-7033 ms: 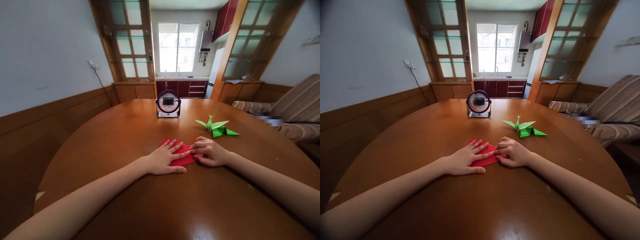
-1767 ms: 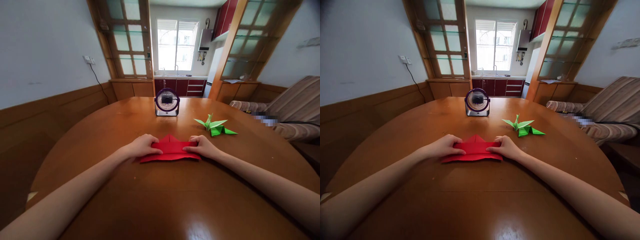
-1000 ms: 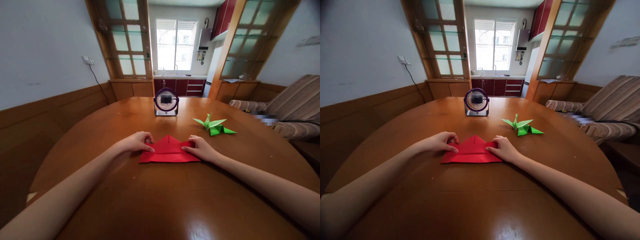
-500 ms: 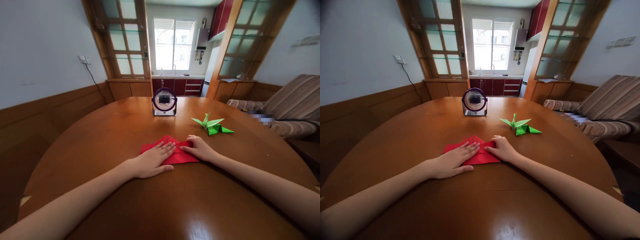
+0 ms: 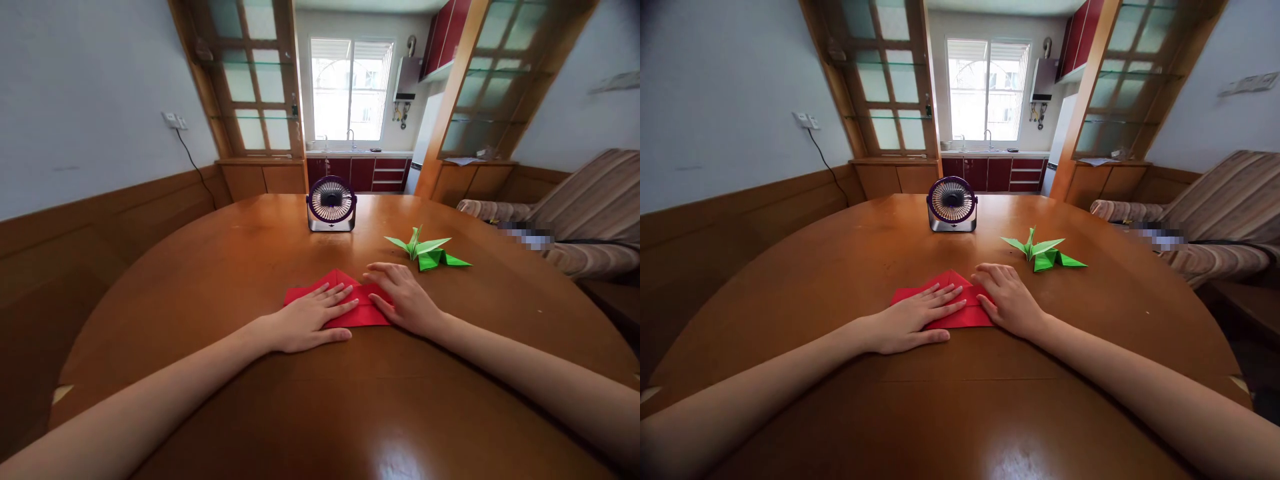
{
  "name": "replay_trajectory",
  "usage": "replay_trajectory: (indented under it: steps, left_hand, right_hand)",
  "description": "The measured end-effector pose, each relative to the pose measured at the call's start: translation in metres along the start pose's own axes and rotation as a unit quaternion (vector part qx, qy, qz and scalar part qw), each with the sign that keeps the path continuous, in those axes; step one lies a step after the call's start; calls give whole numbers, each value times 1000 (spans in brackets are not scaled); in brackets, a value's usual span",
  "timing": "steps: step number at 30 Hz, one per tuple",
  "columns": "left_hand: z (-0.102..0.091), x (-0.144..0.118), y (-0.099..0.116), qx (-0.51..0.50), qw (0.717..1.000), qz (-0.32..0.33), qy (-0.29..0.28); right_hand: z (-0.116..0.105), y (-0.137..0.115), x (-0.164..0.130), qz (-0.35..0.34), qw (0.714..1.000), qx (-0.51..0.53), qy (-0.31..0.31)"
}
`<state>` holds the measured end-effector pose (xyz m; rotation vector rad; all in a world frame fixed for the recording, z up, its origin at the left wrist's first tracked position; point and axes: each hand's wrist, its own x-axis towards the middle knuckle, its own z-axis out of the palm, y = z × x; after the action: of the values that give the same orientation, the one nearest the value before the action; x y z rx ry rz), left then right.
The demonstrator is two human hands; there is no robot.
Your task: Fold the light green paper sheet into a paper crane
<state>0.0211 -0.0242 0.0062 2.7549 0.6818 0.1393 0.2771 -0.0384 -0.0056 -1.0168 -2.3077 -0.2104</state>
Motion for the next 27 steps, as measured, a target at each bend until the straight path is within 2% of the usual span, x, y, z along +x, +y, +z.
replay_trajectory:
  steps: [3, 5, 13, 18, 21, 27]
  left_hand:
    - [0, -1, -1, -4, 1000, -6, 1]
    - [0, -1, -1, -8, 1000, -13, -2]
    - [-1, 1, 0, -25, 1000, -10, -1]
    - [-7, -2, -7, -54, 999, 2, -2]
    - [-13, -12, -16, -70, 998, 6, 3]
    - [-23, -48, -41, -99, 994, -29, 38]
  right_hand:
    - [-5, 1, -7, -92, 994, 33, -53]
    - [-8, 2, -10, -116, 988, 48, -87]
    - [-14, 2, -7, -156, 978, -11, -137]
    - [-15, 1, -6, -162, 976, -27, -145]
    - [-15, 1, -6, -157, 976, -17, -149]
    - [-14, 8, -7, -151, 979, 14, -137]
